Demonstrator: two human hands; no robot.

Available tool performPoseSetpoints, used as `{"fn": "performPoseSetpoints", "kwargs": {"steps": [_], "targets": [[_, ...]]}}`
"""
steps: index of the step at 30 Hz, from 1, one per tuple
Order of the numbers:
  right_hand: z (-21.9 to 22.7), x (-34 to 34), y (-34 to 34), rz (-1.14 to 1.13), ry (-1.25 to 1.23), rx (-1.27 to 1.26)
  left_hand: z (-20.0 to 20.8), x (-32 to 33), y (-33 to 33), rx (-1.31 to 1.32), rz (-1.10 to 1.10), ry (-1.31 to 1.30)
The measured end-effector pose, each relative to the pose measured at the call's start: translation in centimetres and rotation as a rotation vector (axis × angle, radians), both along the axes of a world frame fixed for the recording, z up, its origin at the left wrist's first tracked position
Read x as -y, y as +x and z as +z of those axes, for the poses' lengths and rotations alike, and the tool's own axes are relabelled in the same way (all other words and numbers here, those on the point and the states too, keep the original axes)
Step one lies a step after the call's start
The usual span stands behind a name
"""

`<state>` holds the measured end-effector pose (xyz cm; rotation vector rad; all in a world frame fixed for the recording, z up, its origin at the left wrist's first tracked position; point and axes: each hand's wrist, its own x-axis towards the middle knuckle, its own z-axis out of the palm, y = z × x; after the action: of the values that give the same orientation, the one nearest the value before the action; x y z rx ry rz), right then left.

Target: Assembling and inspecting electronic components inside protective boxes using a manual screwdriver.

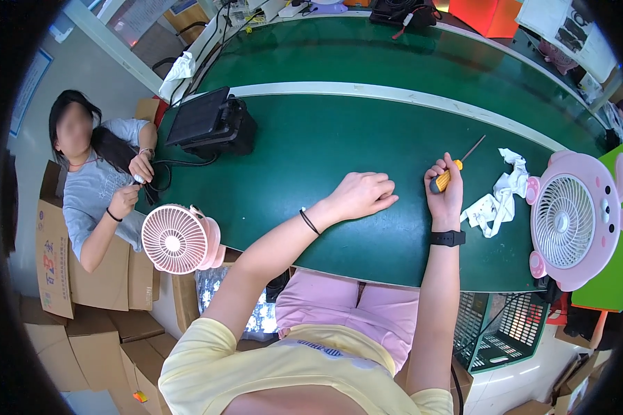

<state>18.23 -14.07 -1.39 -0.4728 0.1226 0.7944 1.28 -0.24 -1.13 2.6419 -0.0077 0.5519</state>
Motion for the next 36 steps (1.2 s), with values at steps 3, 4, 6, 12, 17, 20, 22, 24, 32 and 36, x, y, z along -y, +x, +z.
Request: {"fn": "performPoseSetpoints", "kwargs": {"steps": [3,4,6,12,17,20,22,24,32,36], "targets": [[-0.14,0.06,0.05,0.002,0.002,-0.014,-0.15,0.05,-0.07,0.008,-0.006,0.006],[-0.16,0.11,0.05,0.004,0.003,-0.024,-0.12,0.12,-0.1,0.001,-0.004,0.008],[-0.16,0.2,0.02,0.005,0.009,-0.017,-0.1,0.18,-0.1,-0.006,-0.005,0.011],[-0.11,0.2,-0.05,0.007,0.017,-0.006,0.14,0.17,-0.09,-0.027,-0.004,0.005],[0.02,0.11,-0.07,0.01,0.013,-0.005,-0.11,0.11,-0.04,-0.001,-0.006,0.008],[-0.04,0.09,-0.04,0.008,0.012,-0.011,-0.08,0.07,-0.04,-0.005,-0.008,-0.002],[-0.25,0.1,0.06,0.012,0.022,-0.004,-0.06,0.07,-0.03,-0.008,-0.007,0.001],[-0.63,0.11,0.21,0.011,0.036,-0.001,-0.02,0.03,-0.02,-0.012,-0.006,0.003],[-0.42,0.09,0.16,0.005,0.046,-0.006,-0.03,0.08,-0.04,0.007,-0.006,0.012],[-0.22,0.08,0.1,0.013,0.024,-0.007,0.08,0.17,-0.12,-0.007,-0.001,-0.001]]}}
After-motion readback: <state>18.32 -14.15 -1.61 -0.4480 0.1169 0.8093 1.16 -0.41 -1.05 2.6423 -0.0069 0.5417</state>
